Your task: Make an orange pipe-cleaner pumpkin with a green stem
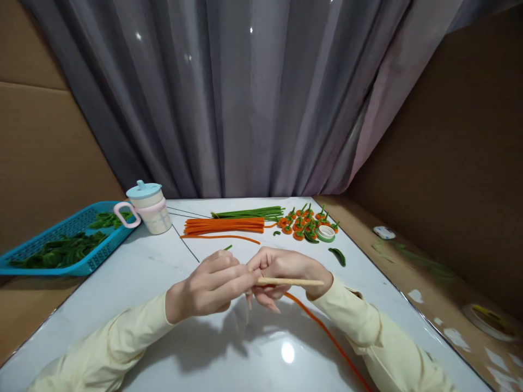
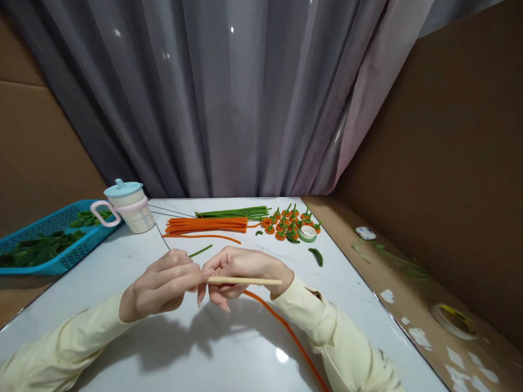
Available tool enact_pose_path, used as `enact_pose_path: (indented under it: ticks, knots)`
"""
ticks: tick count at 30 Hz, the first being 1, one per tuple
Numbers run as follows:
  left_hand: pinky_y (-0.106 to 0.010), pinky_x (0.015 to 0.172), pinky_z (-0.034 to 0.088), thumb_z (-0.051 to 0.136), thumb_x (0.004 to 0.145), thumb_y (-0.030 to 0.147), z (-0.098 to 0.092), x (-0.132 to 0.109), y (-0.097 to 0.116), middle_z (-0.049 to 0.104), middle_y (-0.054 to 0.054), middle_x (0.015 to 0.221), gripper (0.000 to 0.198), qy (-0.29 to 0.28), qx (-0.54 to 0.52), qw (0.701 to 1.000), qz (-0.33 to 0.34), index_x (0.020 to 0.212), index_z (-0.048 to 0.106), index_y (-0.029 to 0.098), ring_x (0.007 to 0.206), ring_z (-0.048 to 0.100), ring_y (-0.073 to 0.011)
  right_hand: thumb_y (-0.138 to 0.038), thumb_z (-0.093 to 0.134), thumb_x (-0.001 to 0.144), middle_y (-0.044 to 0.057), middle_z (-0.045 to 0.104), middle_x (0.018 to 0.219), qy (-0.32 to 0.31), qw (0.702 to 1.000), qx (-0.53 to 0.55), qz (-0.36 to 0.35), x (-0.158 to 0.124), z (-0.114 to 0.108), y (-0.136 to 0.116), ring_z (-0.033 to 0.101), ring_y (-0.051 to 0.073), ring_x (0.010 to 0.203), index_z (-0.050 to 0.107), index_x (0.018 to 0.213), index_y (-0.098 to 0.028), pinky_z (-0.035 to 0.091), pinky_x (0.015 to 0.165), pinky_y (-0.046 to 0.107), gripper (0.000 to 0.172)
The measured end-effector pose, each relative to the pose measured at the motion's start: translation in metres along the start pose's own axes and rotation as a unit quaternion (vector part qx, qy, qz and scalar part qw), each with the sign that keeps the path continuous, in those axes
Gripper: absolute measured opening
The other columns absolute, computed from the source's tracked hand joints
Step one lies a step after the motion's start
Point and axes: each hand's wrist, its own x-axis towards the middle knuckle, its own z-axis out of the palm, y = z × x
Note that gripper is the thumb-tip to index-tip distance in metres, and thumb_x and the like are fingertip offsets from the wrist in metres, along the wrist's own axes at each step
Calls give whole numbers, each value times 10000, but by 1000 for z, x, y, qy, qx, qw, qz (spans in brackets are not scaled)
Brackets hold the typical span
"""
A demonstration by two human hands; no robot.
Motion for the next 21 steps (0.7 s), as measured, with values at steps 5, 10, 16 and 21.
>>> enact_pose_path:
  ticks: [5,10,16,21]
  knots:
    - [-276,638,527,386,927,107,3,-7,-5,684,-74,772,266,39,14,996,-81,1141,538,149,702,636,-161,-377,544,847,0,609,509,56,996,7,-76,8,5,5,284,28,296,582,789,-106,165,330,201,280]
    - [-217,709,528,426,845,-16,8,-12,-16,691,-47,837,327,79,74,985,-133,1069,572,174,790,663,-133,-385,458,914,-18,591,490,137,984,28,-108,11,14,3,278,40,289,552,840,-131,171,344,201,281]
    - [-212,612,492,386,773,-75,14,-14,-25,661,-16,703,373,77,124,979,-140,977,593,158,618,612,-118,-356,401,942,-39,524,477,229,958,-137,-101,3,26,-2,264,51,367,554,811,-136,211,410,191,298]
    - [-209,528,422,373,770,-30,17,-13,-25,619,-11,602,291,6,86,980,-179,779,599,152,539,557,-118,-117,411,862,-47,464,469,341,825,-446,-58,-9,31,-11,434,89,462,572,734,-149,316,555,203,208]
